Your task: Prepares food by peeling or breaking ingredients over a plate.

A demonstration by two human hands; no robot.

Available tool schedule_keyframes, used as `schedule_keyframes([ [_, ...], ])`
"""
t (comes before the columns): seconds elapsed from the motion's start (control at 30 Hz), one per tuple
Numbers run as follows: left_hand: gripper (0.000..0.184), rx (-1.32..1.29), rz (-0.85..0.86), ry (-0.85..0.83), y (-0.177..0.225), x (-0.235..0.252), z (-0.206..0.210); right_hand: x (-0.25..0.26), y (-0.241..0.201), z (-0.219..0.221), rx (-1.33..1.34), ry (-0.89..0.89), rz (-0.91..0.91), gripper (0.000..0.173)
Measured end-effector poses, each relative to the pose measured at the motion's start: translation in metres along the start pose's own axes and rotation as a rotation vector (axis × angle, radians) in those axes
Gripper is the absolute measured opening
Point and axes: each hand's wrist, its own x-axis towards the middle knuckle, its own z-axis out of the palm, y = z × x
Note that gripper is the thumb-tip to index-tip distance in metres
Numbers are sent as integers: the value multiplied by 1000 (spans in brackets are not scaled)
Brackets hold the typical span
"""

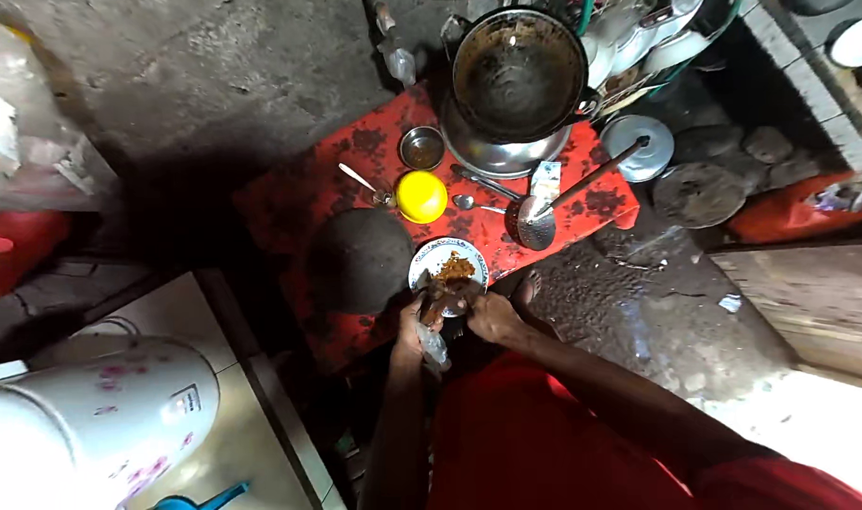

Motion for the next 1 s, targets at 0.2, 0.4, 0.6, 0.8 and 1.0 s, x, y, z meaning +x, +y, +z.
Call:
schedule_keyframes([
  [0.2, 47, 4, -12, 37, 0, 2, -6, -6, -6, 5, -6, 7, -29, 42],
  [0.4, 44, 51, -35, 69, -8, 4, -8, 23, 5, 8, 5, -21, 40, 42],
  [0.6, 45, 51, -18, 76, -5, -1, -11, -5, -2, 13, 25, -55, -41, 42],
  [0.8, 45, 23, -23, 83, -6, -1, -12, 3, -4, 9, 15, -27, -37, 40],
  [1.0, 44, 1, -45, 71, -7, -3, -6, 17, 5, 10, 19, -46, 39, 42],
])
